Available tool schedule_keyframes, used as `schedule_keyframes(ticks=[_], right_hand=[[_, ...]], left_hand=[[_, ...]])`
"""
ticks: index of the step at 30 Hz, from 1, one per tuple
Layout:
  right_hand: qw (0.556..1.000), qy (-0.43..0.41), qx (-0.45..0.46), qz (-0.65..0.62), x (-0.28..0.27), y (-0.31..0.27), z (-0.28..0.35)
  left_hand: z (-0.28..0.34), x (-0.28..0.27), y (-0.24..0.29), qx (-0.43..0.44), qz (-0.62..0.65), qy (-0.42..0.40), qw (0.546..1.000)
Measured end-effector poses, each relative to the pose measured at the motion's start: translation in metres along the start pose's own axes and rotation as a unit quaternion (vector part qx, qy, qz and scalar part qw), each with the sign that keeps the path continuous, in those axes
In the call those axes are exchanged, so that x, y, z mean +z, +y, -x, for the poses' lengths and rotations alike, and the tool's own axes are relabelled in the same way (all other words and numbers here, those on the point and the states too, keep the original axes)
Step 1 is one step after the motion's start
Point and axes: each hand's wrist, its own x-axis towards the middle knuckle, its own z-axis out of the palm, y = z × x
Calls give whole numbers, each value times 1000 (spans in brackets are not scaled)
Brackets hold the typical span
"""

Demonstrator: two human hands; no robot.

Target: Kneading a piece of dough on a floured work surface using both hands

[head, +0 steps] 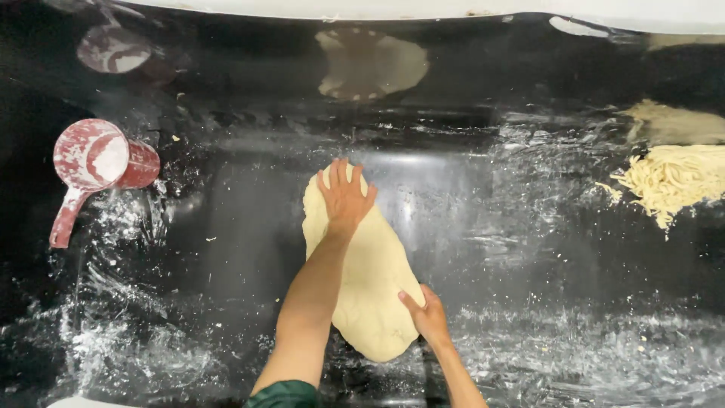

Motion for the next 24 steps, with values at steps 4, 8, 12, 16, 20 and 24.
schedule_keyframes(ticks=[4,8,12,16,20,24], right_hand=[[989,19,8,146,4,-34,-11],[982,38,-6,186,27,-99,-32],[966,3,-22,256,38,-117,-71],[974,-26,-22,226,32,-140,-31],[992,13,1,124,23,-74,-44],[998,-29,5,55,10,-65,-33]], left_hand=[[-24,10,-36,-127,-38,68,989],[-33,13,-35,-153,-23,146,977],[-39,15,-38,-104,-25,175,979],[-48,22,-49,-71,-35,194,978],[-50,20,-54,-35,-28,192,980],[-49,-1,-53,-42,31,103,993]])
